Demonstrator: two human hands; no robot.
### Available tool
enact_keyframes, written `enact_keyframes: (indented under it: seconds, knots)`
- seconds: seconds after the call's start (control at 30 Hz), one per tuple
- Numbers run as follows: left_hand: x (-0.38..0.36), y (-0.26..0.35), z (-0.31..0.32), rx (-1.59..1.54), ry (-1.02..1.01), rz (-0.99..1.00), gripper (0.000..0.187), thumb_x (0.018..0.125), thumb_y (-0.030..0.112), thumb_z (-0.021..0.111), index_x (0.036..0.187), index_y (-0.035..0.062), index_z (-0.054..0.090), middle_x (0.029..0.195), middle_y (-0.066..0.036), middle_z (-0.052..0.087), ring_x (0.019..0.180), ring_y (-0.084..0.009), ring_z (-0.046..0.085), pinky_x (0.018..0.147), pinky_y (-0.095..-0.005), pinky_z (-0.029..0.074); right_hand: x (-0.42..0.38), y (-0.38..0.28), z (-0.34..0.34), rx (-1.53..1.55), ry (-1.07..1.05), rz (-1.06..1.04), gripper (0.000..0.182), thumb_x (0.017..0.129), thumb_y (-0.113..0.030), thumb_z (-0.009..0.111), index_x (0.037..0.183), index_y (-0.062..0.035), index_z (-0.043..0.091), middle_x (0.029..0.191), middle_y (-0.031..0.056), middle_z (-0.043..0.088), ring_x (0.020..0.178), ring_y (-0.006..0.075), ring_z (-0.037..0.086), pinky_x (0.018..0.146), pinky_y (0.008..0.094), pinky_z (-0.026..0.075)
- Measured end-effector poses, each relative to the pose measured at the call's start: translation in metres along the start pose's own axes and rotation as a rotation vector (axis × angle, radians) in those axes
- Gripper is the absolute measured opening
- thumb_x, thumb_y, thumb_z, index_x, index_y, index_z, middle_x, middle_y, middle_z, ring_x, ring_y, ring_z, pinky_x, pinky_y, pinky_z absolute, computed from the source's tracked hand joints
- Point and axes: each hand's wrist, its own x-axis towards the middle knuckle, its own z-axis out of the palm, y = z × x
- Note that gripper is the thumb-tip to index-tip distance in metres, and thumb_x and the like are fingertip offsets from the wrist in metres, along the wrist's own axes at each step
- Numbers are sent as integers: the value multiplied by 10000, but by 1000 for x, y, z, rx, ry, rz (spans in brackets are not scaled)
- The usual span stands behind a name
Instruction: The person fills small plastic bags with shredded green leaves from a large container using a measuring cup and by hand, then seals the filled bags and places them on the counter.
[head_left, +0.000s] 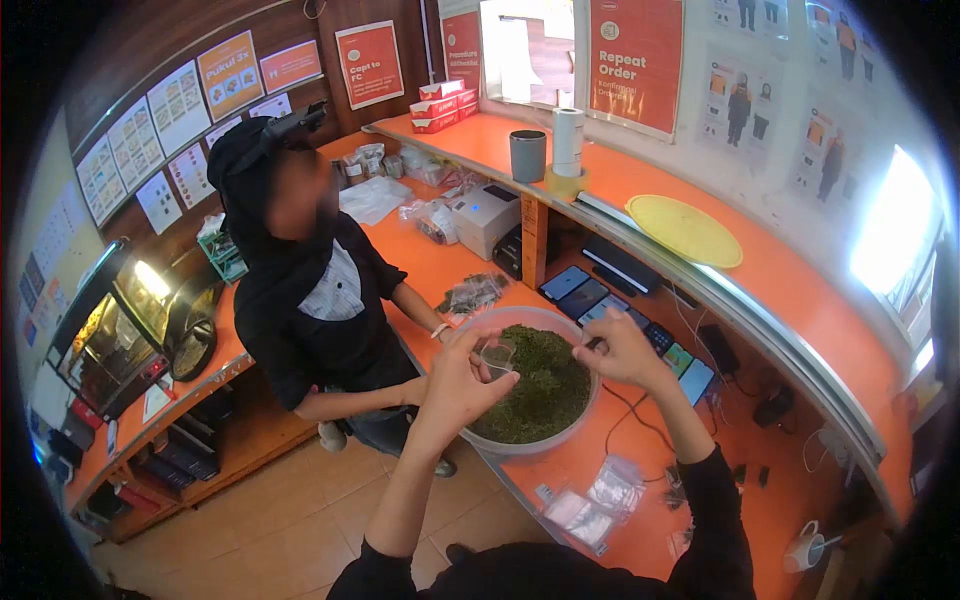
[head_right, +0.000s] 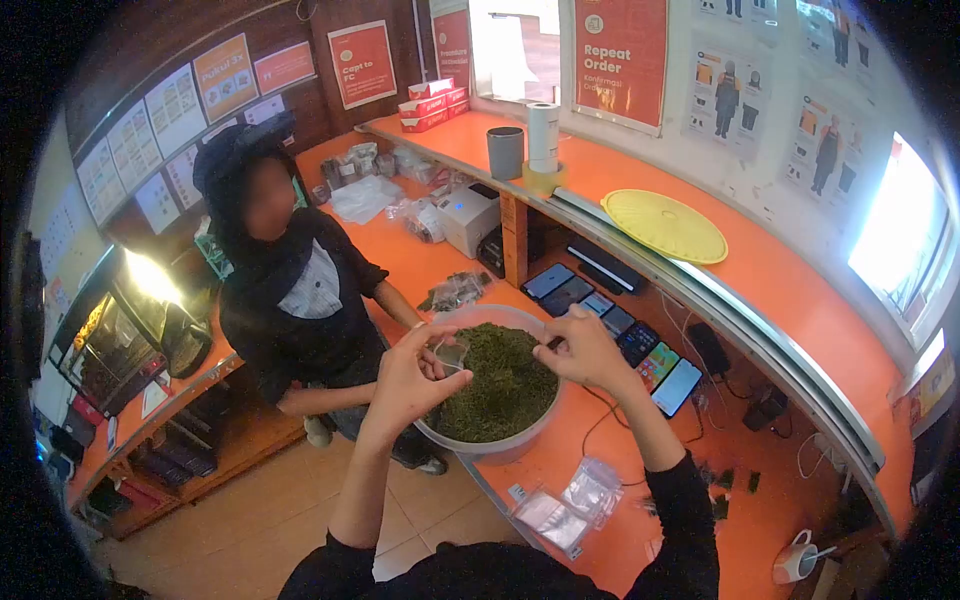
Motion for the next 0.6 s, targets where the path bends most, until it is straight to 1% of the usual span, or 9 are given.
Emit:
enact_keyframes:
  seconds: [0.07, 0.13, 0.2, 0.23, 0.3, 0.33, 0.4, 0.53, 0.6]
  knots:
    - [3, -8, 6, 40, -8, 15, 570, 704, 135, 844, 1218, 33, 619, 1056, -72, 667, 643, -59, 563, 582, -222, 479, 5, -4, -19, -22, 101, 47, 235, 742, -269, 732, 681, -65, 633, 659, 77, 590, 768, 263, 514, 731, 394, 418]
    - [7, -11, 12, 81, -21, 32, 576, 697, 147, 848, 1213, 34, 619, 1047, -73, 669, 633, -60, 560, 573, -222, 473, 13, -20, -39, -70, 164, 2, 233, 749, -269, 727, 682, -68, 628, 642, 71, 566, 766, 261, 510, 729, 391, 410]
    - [13, -9, 19, 105, -81, -44, 641, 658, 235, 843, 1205, -6, 611, 1071, -166, 683, 771, -211, 652, 793, -356, 518, 21, -35, -51, -147, 247, -113, 215, 761, -249, 720, 704, -71, 614, 651, 61, 535, 773, 259, 497, 725, 389, 389]
    - [15, -6, 22, 104, -84, -40, 641, 658, 235, 843, 1205, -6, 611, 1071, -166, 683, 771, -211, 652, 793, -356, 518, 24, -44, -52, -149, 250, -110, 215, 761, -249, 720, 704, -71, 614, 651, 61, 535, 773, 259, 497, 725, 389, 389]
    - [17, 3, 27, 91, -75, -24, 676, 646, 222, 846, 1224, -28, 600, 1046, -191, 686, 909, -292, 678, 893, -383, 504, 30, -60, -52, -264, 240, -233, 196, 751, -218, 724, 726, -63, 608, 691, 63, 540, 790, 259, 492, 729, 385, 383]
    - [19, 5, 29, 92, -77, -21, 676, 646, 222, 846, 1224, -28, 600, 1046, -191, 686, 909, -292, 678, 893, -383, 504, 31, -66, -49, -265, 244, -232, 196, 751, -218, 724, 726, -63, 608, 691, 63, 540, 790, 259, 492, 729, 385, 383]
    - [23, 7, 31, 200, -80, 14, 671, 633, 213, 850, 1208, -38, 610, 1024, -210, 689, 990, -345, 674, 921, -396, 502, 30, -74, -42, -390, 322, -339, 208, 744, -209, 746, 745, -78, 584, 732, 51, 532, 790, 254, 477, 698, 377, 363]
    - [27, -2, 38, 126, -126, -49, 653, 623, 207, 855, 1177, -50, 623, 1031, -226, 687, 982, -349, 673, 912, -397, 507, 28, -70, -42, -443, 291, -288, 215, 734, -211, 755, 751, -72, 592, 737, 53, 521, 801, 256, 478, 699, 375, 364]
    - [34, -10, 43, 182, -211, -87, 624, 619, 211, 856, 1139, -54, 635, 1031, -229, 690, 991, -338, 678, 904, -389, 512, 31, -57, -38, -422, 262, -306, 206, 736, -206, 755, 767, -73, 601, 746, 55, 509, 812, 254, 479, 697, 379, 364]
